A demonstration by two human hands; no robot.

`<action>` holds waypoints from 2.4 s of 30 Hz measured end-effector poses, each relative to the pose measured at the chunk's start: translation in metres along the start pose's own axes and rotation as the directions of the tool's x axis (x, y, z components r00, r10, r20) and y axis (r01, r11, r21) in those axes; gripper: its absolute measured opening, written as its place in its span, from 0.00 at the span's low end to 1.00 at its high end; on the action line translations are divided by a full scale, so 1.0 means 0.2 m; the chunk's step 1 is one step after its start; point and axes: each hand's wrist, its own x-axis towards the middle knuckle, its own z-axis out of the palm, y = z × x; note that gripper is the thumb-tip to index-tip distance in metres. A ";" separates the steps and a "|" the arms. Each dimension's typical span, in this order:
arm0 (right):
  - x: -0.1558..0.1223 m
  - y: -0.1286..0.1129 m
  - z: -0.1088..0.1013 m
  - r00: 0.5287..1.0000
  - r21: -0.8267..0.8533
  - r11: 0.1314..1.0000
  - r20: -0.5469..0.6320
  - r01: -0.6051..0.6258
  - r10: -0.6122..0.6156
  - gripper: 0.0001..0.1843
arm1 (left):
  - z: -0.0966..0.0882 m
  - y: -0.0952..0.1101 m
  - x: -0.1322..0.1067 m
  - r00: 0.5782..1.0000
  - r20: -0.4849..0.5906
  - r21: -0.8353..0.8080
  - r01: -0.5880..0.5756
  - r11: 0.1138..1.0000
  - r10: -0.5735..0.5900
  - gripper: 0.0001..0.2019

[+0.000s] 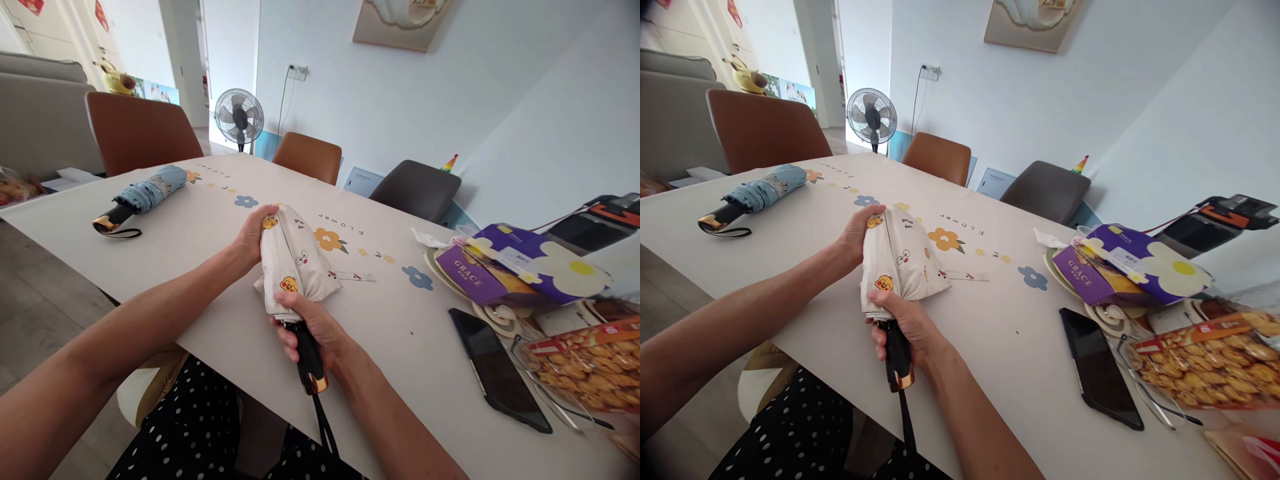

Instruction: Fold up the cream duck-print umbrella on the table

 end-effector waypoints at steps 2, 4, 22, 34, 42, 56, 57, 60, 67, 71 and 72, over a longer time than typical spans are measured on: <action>0.00 0.00 0.01 0.999 -0.006 1.000 -0.030 0.013 -0.013 0.17 | 0.00 0.00 0.00 0.999 -0.029 -0.003 -0.013 1.000 0.012 0.16; 0.00 -0.01 0.02 0.998 0.002 1.000 -0.047 0.031 -0.031 0.16 | 0.01 0.01 -0.01 0.999 -0.023 -0.006 -0.027 1.000 0.027 0.16; 0.00 -0.03 -0.01 0.981 0.032 0.992 -0.155 0.123 -0.117 0.17 | 0.04 -0.07 -0.02 0.999 -0.020 0.166 0.042 0.985 -0.039 0.24; 0.02 -0.03 -0.02 0.893 -0.011 0.972 -0.392 0.236 -0.221 0.17 | 0.07 -0.15 -0.09 0.997 0.051 0.448 -0.077 0.891 0.060 0.22; 0.04 -0.03 -0.04 0.896 -0.008 0.977 -0.397 0.212 -0.197 0.18 | 0.07 -0.17 -0.10 0.934 0.237 0.301 0.192 0.934 -0.268 0.22; 0.04 -0.02 0.00 0.862 -0.120 0.965 -0.432 0.235 -0.264 0.13 | 0.11 -0.17 -0.13 0.960 0.137 0.193 0.215 0.957 -0.244 0.19; 0.04 -0.02 0.01 0.849 -0.133 0.962 -0.452 0.239 -0.273 0.13 | 0.11 -0.17 -0.13 0.965 0.121 0.199 0.206 0.958 -0.233 0.19; 0.03 -0.03 0.02 0.841 -0.159 0.958 -0.460 0.237 -0.284 0.12 | 0.10 -0.18 -0.13 0.972 0.096 0.208 0.192 0.959 -0.215 0.19; 0.01 -0.05 0.00 0.893 -0.090 0.980 -0.405 0.177 -0.199 0.15 | 0.10 -0.19 -0.13 0.976 0.103 0.221 0.165 0.961 -0.191 0.19; 0.00 -0.04 -0.01 0.940 -0.012 0.984 -0.295 0.177 -0.173 0.17 | 0.10 -0.17 -0.14 0.952 0.213 0.172 0.184 0.968 -0.219 0.19; 0.00 -0.04 -0.02 0.950 0.008 0.984 -0.261 0.178 -0.169 0.18 | 0.10 -0.17 -0.14 0.945 0.239 0.158 0.189 0.969 -0.223 0.19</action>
